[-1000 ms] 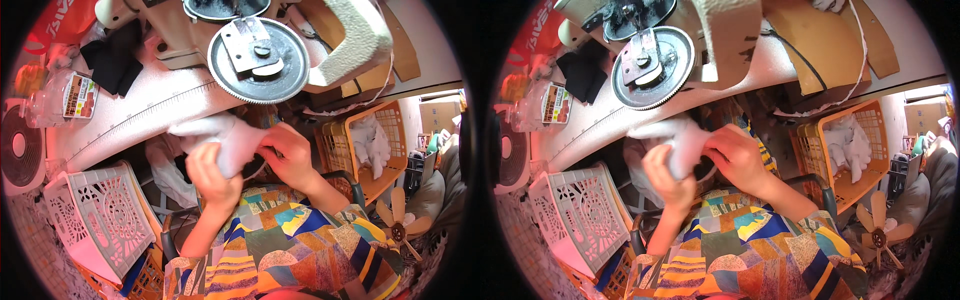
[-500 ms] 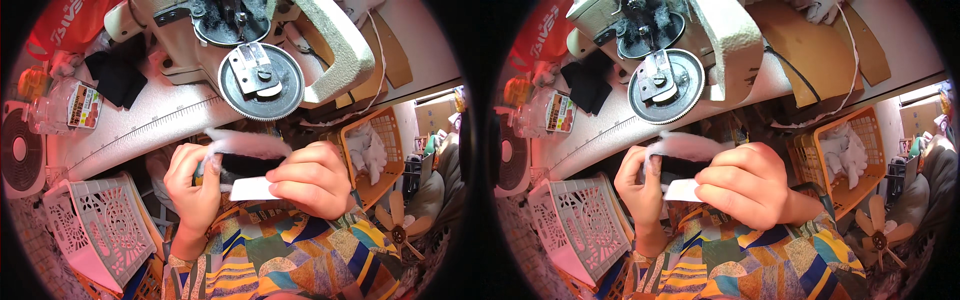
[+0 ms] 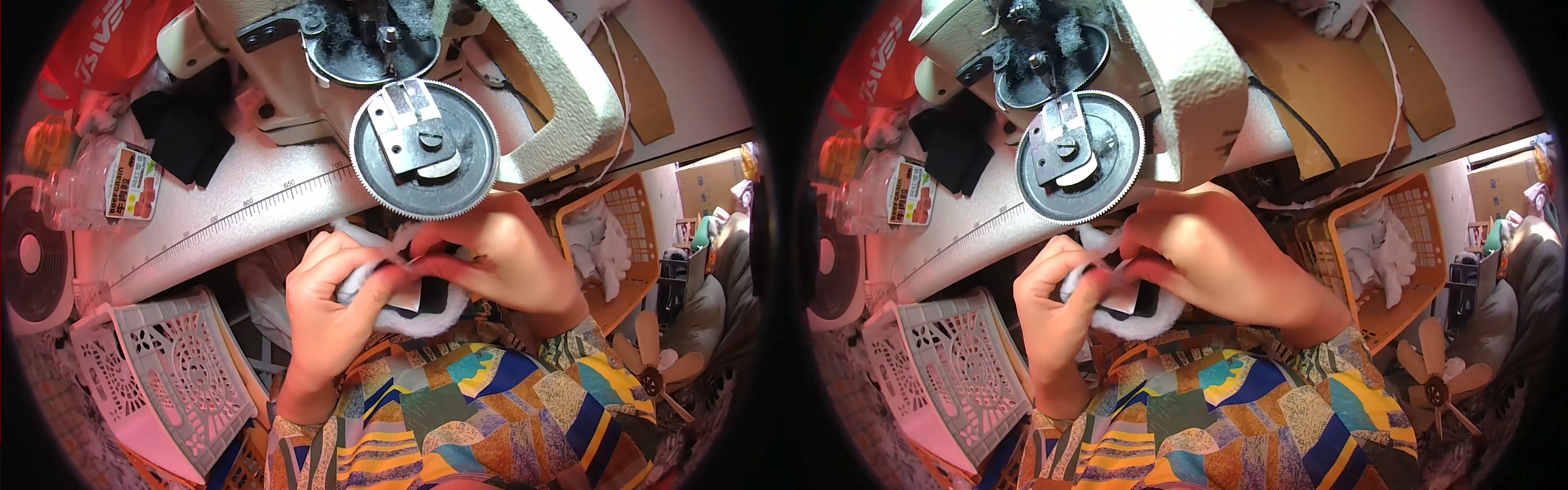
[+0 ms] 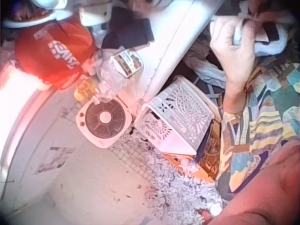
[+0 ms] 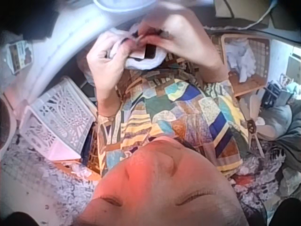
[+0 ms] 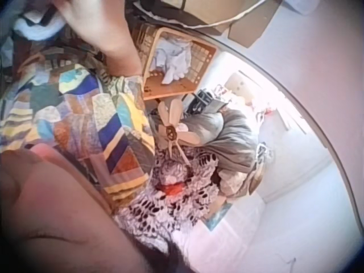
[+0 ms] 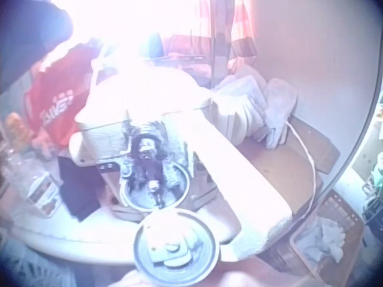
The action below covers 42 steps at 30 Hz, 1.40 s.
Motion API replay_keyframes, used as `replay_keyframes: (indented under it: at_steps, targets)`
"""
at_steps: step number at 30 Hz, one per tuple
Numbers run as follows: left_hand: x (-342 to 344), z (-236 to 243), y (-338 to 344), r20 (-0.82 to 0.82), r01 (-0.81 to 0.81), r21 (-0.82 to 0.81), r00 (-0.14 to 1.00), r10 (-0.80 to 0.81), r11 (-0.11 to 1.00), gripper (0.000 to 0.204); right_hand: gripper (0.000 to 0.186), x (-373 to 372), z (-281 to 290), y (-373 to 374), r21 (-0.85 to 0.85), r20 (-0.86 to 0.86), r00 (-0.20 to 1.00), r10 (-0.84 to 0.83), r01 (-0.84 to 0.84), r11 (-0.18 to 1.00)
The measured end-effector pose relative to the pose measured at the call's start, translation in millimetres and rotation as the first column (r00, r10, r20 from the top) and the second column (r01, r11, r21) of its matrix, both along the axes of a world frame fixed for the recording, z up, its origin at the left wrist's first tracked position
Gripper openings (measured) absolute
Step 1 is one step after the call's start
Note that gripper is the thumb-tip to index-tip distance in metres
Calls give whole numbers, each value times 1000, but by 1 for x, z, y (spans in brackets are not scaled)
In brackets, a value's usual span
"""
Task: The recorder is assembling and sewing components of a white fabric glove using a sewing machine.
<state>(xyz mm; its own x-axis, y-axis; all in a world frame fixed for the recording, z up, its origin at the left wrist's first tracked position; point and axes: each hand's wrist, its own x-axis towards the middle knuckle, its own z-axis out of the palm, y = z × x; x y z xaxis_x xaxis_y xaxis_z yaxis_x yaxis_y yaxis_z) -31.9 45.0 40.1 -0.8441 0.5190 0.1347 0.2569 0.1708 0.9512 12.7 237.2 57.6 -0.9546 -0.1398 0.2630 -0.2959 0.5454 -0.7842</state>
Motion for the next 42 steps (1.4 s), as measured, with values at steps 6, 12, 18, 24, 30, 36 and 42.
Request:
replay_keyframes:
  at_steps: [6, 12, 18, 24, 30, 36, 42]
  targets:
    - [-5, -7, -3, 27, 32, 8, 999, -32, 999, 5, 15, 3, 2, 2, -286, 255, 967, 3, 72, 955]
    - [-9, -7, -1, 117, 22, 74, 993, -31, 997, 10, 13, 0, -19, 7, -458, 153, 985, 84, -5, 889]
    - [-17, -11, 1, -45, 99, -22, 994, -100, 995, 18, 15, -8, -16, 5, -290, 204, 949, 241, -177, 941]
    - [-11, -3, 0, -138, 54, -35, 989, -58, 998, 16, 17, -1, -9, 2, -277, 223, 975, 2, 62, 959]
    - [4, -13, -1, -5, -19, 26, 1000, 19, 999, 11, 16, -1, -9, 1, -221, 209, 978, 14, 33, 975]
    - [3, -12, 1, 30, -29, 54, 999, 28, 998, 8, 18, -4, -7, 3, -129, 161, 986, 32, -11, 992]
    - [5, -15, 3, -21, -90, 96, 995, 93, 991, 7, 17, 1, -8, 1, -394, 271, 963, -17, 127, 910]
